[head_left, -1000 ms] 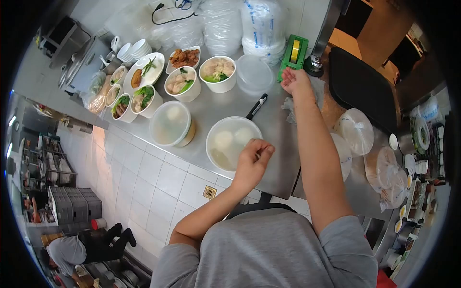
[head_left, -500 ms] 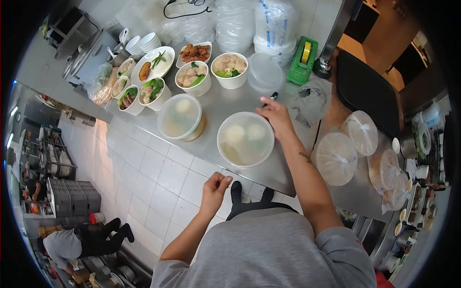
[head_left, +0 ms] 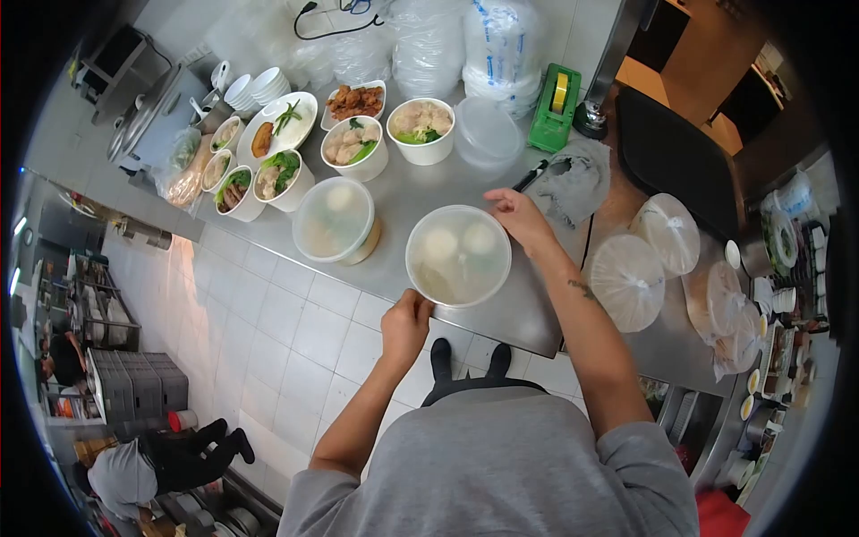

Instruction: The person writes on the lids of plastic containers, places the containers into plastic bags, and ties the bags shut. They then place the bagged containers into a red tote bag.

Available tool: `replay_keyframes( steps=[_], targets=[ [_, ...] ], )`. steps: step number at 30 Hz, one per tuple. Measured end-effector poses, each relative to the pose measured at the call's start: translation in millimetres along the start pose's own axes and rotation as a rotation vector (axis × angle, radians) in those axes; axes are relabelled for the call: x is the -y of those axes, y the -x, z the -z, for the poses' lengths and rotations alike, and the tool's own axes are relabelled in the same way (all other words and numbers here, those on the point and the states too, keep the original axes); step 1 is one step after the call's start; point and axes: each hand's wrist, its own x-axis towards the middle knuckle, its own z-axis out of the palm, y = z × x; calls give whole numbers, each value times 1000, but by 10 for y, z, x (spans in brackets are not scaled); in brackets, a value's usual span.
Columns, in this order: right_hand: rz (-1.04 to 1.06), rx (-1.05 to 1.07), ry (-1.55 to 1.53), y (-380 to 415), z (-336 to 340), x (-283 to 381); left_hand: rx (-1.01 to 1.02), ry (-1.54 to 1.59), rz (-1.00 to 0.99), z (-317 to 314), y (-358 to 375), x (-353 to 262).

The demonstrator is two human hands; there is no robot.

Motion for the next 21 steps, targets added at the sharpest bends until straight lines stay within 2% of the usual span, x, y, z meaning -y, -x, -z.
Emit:
replay_keyframes(
  steps=[1,2,4,5,8,11,16,17,19,20,21],
  targets=[
    [-1,75,-241,83,-42,40,53,117,83,24,20,-25],
    [0,148,-484,163,-94,55,78,413,206,51,33,-76],
    [-101,184,-522,305,-204,28,127,1001,452,172,39,-287],
    [-147,202,-538,361,-231,19,152,986,471,227,38,-412],
    [-8,116,-281,493,-263,-69,256,895,509,300,-2,-563],
    [64,108,-238,762,-256,33,297,729,412,344,-122,-546],
    [-112,82,-181,999,-122,89,456,579,413,524,-525,-536],
    [-152,72,-168,1015,-67,121,512,384,374,564,-630,-569],
    [-41,-14,-121,968,87,282,603,-5,287,630,-885,-654],
    [13,-57,-98,912,183,371,528,-251,42,613,-1020,-696],
    [-35,-63,-201,817,311,472,392,-234,-121,507,-1175,-710]
  ],
)
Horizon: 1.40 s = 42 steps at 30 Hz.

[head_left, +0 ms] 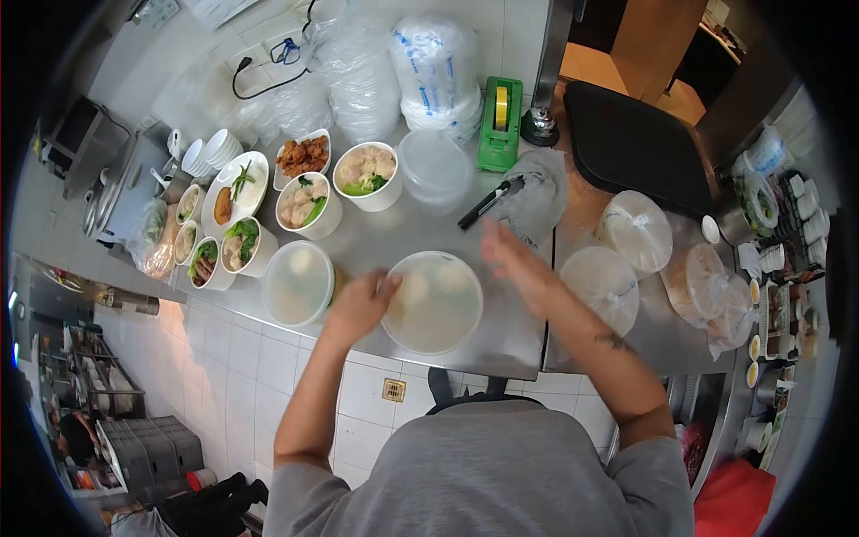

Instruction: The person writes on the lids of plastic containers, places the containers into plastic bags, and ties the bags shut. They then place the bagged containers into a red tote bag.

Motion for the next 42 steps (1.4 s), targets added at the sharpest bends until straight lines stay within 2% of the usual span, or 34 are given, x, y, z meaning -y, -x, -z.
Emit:
replay_keyframes(
  steps=[1,3,4,7,8,12,15,16,17,18,19,21,24,27,30,33,35,36,37,38,42],
  targets=[
    [-51,-9,-100,-144,122,134,-154,-18,-142,-40,-221,-45],
    [-35,-52,-298,-598,387,201,26,385,-95,68,-815,-489],
    [-63,-99,-356,-808,479,249,-38,530,-103,-29,-1139,-679],
    [-117,-256,-484,-1367,611,311,-244,440,-197,-451,-2379,-1005],
    [-131,-314,-520,-1508,630,295,-249,378,-153,-573,-2661,-1139],
    [-100,-369,-671,-1812,701,242,-336,148,34,-846,-3025,-1542],
    [-55,-409,-726,-1821,710,256,-527,92,-132,-846,-2502,-1485],
    [-14,-453,-716,-1793,690,309,-345,274,-221,-778,-2176,-1356],
    [25,-495,-709,-1781,654,329,-174,479,-149,-609,-1542,-1363],
    [-3,-479,-681,-1801,657,279,-322,574,-264,-865,-1232,-1035],
    [-30,-459,-649,-1847,707,188,-424,540,-273,-807,-693,-998],
    [-39,-458,-603,-1935,748,79,-305,594,-198,-866,-16,-777],
    [-53,-503,-595,-1921,674,28,-389,520,-228,-788,215,-725],
    [-177,-445,-785,-2085,800,-61,-430,469,-366,-726,73,-798],
    [-308,-420,-908,-2272,810,-160,-308,464,-330,-628,44,-879],
    [-274,-408,-608,-2149,319,-128,-220,441,-303,-368,206,-703],
    [57,-261,-384,-1631,-318,288,-201,512,-203,-111,459,-401],
    [126,-172,-413,-1457,-599,452,-206,581,-122,44,625,-195],
    [193,-89,-446,-1368,-860,525,-307,613,-33,221,804,-35],
    [258,-95,-419,-1398,-1104,521,-363,615,95,307,906,270],
    [389,-56,-384,-1607,-1958,436,-506,724,246,734,1192,996]
  ],
)
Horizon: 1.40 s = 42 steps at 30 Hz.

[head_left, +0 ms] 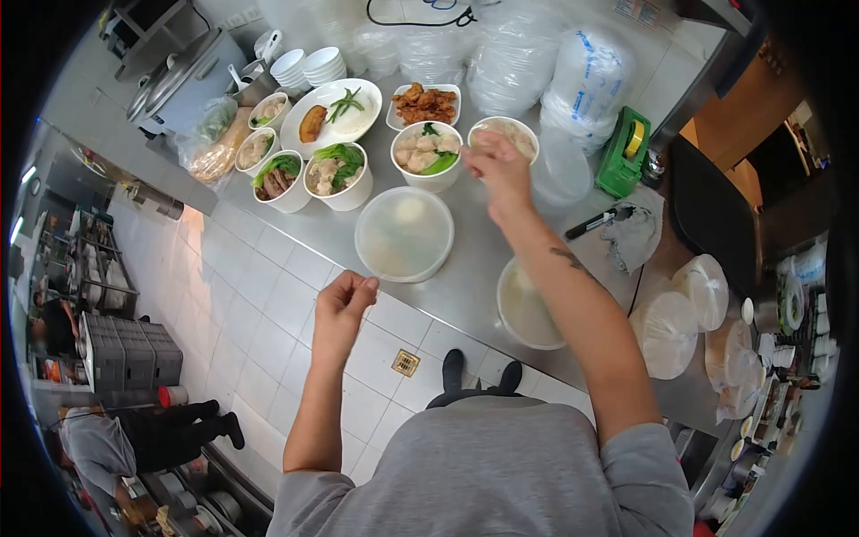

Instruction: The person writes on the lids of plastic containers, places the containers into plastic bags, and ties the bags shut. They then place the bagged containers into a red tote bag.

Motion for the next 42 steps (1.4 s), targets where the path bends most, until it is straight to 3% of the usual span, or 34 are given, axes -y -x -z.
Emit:
replay_keyframes(
  steps=[6,8,12,15,18,21,24,25,28,30,36,39,41,42],
  targets=[
    [-199,-128,231,12,-159,-604,161,24,130,362,-397,706],
    [-268,-161,183,91,-168,-750,228,62,138,313,-492,850],
    [-589,-64,118,57,-50,-763,354,79,139,247,-679,887],
    [-707,-109,302,46,-85,-730,417,157,82,239,-754,833],
    [-743,-167,462,41,-74,-697,301,133,79,214,-756,960],
    [-537,52,423,-133,157,-746,98,-200,39,219,-643,1063],
    [-682,232,50,117,-80,-434,32,314,83,17,-348,735],
    [-658,231,117,238,-147,-421,160,260,97,-21,-331,707],
    [-623,225,272,524,-219,-370,151,196,105,-141,-283,329],
    [-664,207,305,592,-119,-291,222,199,105,-83,-458,464],
    [-688,447,974,498,120,65,416,209,122,-61,-917,553],
    [-492,561,990,365,404,80,542,129,118,-77,-1112,432],
    [-492,389,861,380,517,425,534,-26,98,-105,-1257,355],
    [-492,303,795,383,594,581,455,-270,-134,-156,-1295,289]
  ],
)
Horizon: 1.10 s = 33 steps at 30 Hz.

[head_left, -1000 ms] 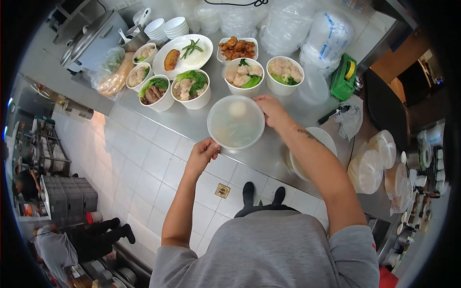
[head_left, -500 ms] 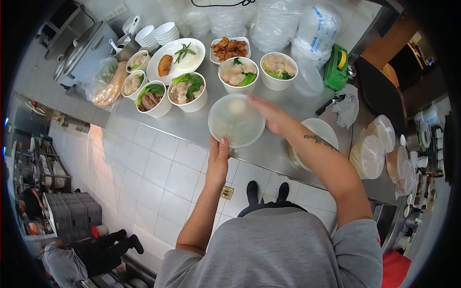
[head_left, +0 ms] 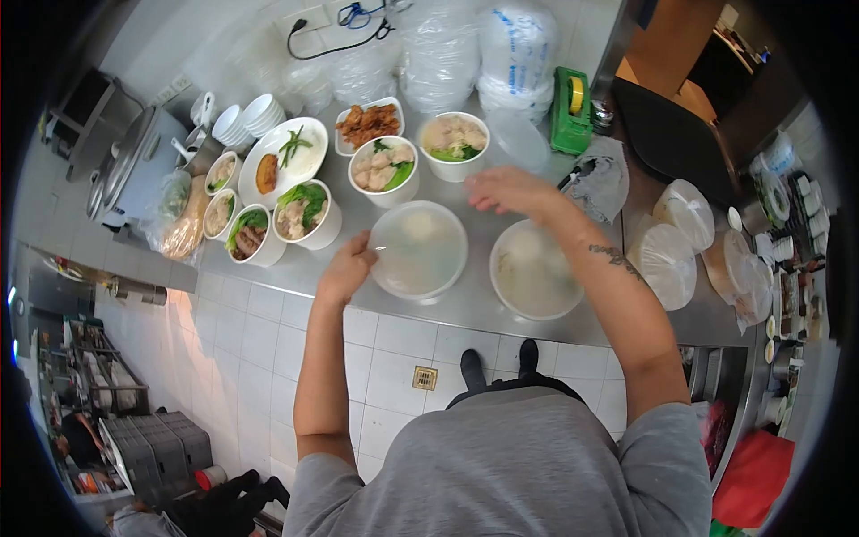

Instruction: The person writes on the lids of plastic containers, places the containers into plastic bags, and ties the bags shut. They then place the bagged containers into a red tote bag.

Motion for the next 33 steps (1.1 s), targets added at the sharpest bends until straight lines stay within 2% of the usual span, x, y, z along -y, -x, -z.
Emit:
replay_keyframes(
  steps=[2,3,5,9,11,14,17,19,21,22,23,24,27,29,33],
  targets=[
    [17,-155,-310,85,335,-115,-188,-570,-323,-57,-122,-174],
    [26,-227,-458,119,528,-191,-264,-554,-329,-174,-183,-442],
    [39,-367,-693,30,939,-436,-207,-247,-458,-467,-496,-781],
    [-19,-552,-1045,-374,1567,-965,120,207,-137,-1422,-1317,-1638],
    [-85,-590,-1040,-436,1671,-1032,122,115,-99,-1972,-1871,-1820],
    [-105,-611,-1016,-523,1767,-1101,-33,-81,-116,-2758,-2718,-1798],
    [-75,-574,-1009,-528,1805,-1141,-286,-300,-177,-3188,-2947,-1760],
    [-112,-559,-1097,-496,1806,-1098,-495,-436,-262,-3247,-2699,-1873],
    [-140,-523,-1164,-508,1879,-1072,-320,-311,-361,-3050,-2234,-1888],
    [-160,-495,-1194,-528,1907,-1082,-148,32,-244,-2852,-1623,-2013],
    [-178,-465,-1221,-538,1915,-1085,-155,-93,-310,-2773,-1277,-1828],
    [-175,-495,-1210,-547,1901,-1082,-244,-101,-479,-2664,-794,-1737],
    [-100,-588,-1173,-642,1798,-1083,-115,5,-245,-2427,223,-1549],
    [10,-647,-1125,-737,1713,-1212,-168,-18,-299,-2448,421,-1488],
    [-65,-698,-1194,-701,1641,-1138,-128,75,-336,-2519,420,-1498]
  ],
)
